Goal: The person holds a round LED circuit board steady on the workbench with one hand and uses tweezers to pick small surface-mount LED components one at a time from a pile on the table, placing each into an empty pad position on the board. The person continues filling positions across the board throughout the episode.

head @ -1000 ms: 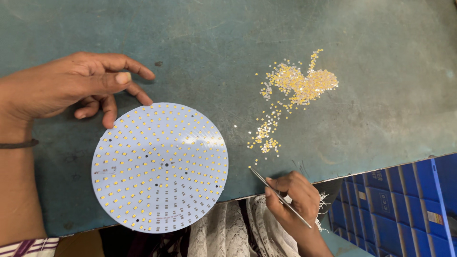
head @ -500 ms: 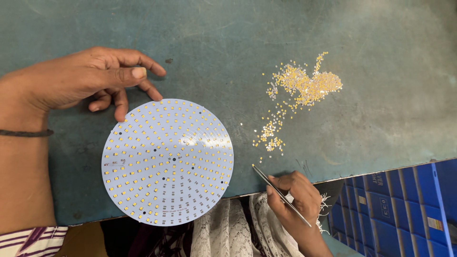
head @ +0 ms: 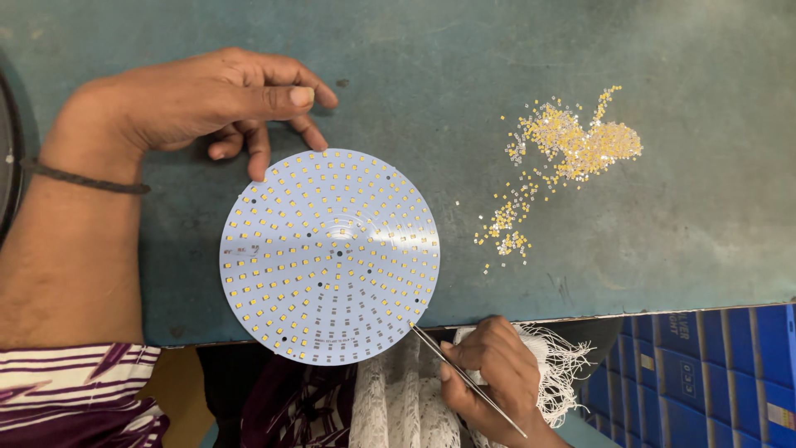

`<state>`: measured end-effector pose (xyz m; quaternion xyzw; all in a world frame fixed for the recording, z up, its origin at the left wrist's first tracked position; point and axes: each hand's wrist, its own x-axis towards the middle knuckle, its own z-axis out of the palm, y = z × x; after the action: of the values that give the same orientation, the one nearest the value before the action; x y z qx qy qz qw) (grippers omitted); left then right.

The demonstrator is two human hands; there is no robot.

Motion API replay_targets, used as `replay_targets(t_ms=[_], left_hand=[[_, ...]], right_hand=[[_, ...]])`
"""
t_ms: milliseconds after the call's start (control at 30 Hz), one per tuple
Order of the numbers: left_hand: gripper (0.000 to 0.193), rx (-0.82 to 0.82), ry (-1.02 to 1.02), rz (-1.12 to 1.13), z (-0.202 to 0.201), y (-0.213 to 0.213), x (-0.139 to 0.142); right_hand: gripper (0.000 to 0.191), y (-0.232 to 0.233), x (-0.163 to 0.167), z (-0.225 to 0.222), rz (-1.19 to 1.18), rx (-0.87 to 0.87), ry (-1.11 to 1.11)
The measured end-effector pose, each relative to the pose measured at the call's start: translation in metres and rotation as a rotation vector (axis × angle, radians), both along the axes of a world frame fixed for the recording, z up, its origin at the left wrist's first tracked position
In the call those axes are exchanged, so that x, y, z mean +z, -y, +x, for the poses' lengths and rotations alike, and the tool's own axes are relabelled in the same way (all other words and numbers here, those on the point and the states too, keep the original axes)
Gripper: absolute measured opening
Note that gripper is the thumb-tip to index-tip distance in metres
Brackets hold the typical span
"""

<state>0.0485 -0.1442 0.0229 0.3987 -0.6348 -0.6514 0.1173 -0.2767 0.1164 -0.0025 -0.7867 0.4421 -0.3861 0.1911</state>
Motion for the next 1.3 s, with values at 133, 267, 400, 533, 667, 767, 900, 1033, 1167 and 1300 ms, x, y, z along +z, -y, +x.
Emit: replay_targets(t_ms=[133, 267, 400, 533, 667, 767, 900, 1033, 1167, 1300], left_hand=[[0.066, 0.004, -0.025, 0.006, -0.001, 0.0, 0.001], [0.065, 0.008, -0.017, -0.007, 0.0, 0.0, 0.001], [0.065, 0.015, -0.008, -0.028, 0.0, -0.001, 0.0], [0.065, -0.002, -0.035, -0.039, 0.001, 0.0, -0.002], [0.064, 0.009, -0.013, -0.022, 0.002, 0.001, -0.003], [0.065, -0.01, -0.046, -0.004, 0.002, 0.0, -0.002], [0.074, 0.013, 0.029, 0.06, 0.011, -0.002, 0.008], [0.082, 0.042, 0.133, 0.123, 0.017, -0.008, 0.016], [0.082, 0.102, 0.182, 0.122, 0.022, -0.013, 0.02], [0.08, 0.138, 0.137, 0.107, 0.022, -0.013, 0.019]], right_hand=[[0.019, 0.001, 0.002, 0.001, 0.003, -0.01, -0.011], [0.019, 0.002, 0.002, 0.002, 0.016, -0.016, -0.028], [0.019, 0.002, 0.002, 0.002, 0.018, -0.028, 0.017], [0.017, 0.002, 0.0, 0.001, 0.025, -0.02, -0.018], [0.018, -0.003, -0.008, -0.006, -0.009, -0.011, 0.034], [0.016, -0.016, -0.014, -0.016, 0.16, -0.145, 0.224], [0.019, -0.026, -0.025, -0.026, 0.349, -0.153, 0.842], [0.024, -0.026, -0.022, -0.036, 0.649, -0.108, 1.176], [0.025, -0.015, -0.021, -0.021, 0.916, -0.051, 1.364], [0.027, -0.001, -0.013, -0.012, 0.902, -0.023, 1.414]])
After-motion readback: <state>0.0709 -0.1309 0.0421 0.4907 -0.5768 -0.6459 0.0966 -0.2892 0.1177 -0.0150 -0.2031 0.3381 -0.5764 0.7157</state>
